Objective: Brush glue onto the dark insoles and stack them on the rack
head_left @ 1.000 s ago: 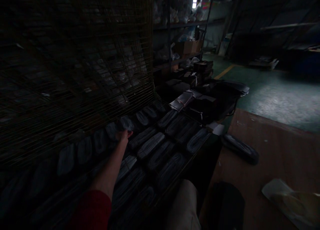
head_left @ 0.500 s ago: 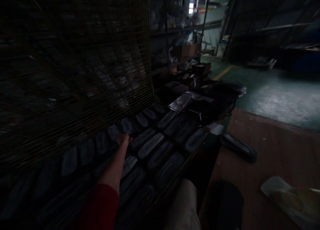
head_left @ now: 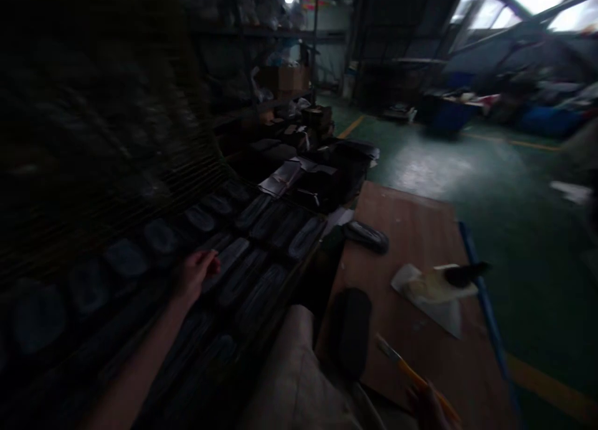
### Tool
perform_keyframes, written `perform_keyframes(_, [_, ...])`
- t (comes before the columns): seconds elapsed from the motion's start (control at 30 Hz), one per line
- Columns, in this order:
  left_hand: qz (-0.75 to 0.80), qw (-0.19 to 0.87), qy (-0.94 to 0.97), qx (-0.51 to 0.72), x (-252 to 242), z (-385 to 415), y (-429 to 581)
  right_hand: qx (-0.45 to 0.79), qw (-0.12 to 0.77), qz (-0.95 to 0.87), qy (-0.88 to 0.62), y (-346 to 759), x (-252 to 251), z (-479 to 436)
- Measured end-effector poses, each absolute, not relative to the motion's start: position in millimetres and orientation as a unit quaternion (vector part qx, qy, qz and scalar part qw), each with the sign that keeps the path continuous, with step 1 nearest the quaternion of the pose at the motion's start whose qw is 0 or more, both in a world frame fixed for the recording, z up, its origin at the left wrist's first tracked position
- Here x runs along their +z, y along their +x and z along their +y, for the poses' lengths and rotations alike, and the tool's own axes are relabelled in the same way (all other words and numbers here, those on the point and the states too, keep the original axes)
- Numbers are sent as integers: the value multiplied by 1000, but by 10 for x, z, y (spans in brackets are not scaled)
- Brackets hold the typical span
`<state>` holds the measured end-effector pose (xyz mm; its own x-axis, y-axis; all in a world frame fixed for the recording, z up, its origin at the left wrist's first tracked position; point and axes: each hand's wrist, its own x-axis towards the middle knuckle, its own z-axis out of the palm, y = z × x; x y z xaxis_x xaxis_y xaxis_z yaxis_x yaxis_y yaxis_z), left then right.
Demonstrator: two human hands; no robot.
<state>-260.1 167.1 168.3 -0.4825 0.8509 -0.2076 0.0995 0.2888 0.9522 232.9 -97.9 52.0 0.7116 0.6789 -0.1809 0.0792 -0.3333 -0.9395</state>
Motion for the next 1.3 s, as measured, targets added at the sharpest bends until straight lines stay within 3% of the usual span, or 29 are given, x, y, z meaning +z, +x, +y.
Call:
perform_keyframes(0.07, [669,468,365,448,1625,1404,-2161,272,538,-204,-771,2495,589,-922])
perform_keyframes(0.17, [618,588,392,345,1403,962,-1452,282,632,-108,-714,2725,726,-720])
perform_keyframes(0.33, [537,697,426,210,781,335,-377,221,643,-216,-700,3014,894,-239])
perform_keyframes(0.63, [586,669,430,158,-105,2,8,151,504,-386,-757,3562,512,467])
perform_keyframes(0.93, [600,573,550,95,-279,-40,34,153,419,-444,-777,3708,195,703])
perform_keyframes(1.1, [603,547,575,73,-253,-30,22,143,392,-471,-777,3737,244,625])
perform_keyframes(1.3, [602,532,591,73,-182,-32,36,142,289,-538,-779,3702,421,430])
